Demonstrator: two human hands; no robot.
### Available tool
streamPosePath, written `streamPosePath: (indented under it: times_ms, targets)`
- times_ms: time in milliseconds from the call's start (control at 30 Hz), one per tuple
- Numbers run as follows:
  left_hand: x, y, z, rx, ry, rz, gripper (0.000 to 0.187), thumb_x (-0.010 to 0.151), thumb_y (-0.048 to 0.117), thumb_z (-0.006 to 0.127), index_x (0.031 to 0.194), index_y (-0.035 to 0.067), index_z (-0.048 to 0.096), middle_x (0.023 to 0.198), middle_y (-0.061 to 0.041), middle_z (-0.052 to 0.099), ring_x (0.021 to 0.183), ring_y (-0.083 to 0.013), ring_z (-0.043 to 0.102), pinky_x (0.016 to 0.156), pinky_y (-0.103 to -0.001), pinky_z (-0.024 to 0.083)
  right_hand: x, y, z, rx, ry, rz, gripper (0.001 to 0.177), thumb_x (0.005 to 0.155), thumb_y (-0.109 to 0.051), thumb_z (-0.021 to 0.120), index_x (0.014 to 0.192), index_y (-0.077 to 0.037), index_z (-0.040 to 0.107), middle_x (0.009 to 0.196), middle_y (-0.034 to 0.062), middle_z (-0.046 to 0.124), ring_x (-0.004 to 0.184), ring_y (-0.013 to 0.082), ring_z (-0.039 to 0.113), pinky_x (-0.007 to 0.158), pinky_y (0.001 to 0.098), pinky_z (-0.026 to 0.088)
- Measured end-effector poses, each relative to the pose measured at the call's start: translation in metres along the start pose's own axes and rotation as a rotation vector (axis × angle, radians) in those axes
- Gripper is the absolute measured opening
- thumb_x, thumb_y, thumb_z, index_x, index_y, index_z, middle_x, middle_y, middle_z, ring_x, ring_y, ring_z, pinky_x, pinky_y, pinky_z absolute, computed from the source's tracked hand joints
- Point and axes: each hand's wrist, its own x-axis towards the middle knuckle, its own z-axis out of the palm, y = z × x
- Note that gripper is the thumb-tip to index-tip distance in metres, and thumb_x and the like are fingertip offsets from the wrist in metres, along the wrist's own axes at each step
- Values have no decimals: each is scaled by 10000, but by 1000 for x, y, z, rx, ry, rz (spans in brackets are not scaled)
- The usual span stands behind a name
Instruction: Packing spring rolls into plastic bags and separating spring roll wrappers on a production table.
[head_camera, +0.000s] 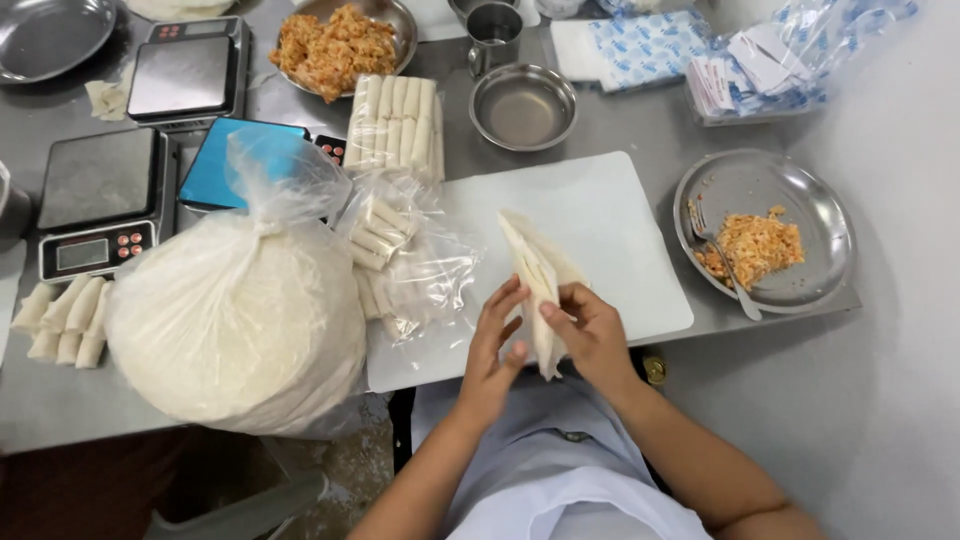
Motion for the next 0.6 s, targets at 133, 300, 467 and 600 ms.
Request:
streamPosePath:
  times_ms: [133,300,467,600]
  targets:
    - [8,-28,-1,-226,110,-220,906,943,669,503,1549,45,250,1512,-178,288,1419,-398,300,1125,-586,382,4,34,-7,62,-13,62,207,978,-186,710,922,2,776,850,150,753,838,188,692,716,367,609]
    - [11,-27,5,-263,176,-384,823,1014,509,517,1602,54,164,1465,-170,326,1341,-353,350,1119,-540,383,-1,40,-4,40,-69,6,233,994,-164,687,871,-9,810,841,140,758,853,166,689,701,346,606]
    - [7,-10,13,104,44,-256,788,921,255,690,1515,-34,260,1420,-260,358,1353,-461,388,1105,-546,404,7,-1,-12,-73,-249,-42,471,793,-246,902,1059,39,639,1182,223,627,1178,332,568,981,505,535]
    - [12,11,13,215,-40,-187,943,827,281,802,1511,-62,252,1447,-278,330,1343,-446,392,1100,-561,420,6,-13,-19,-164,-310,-68,266,912,-205,797,1094,-13,768,1104,113,599,1171,264,554,1021,471,496]
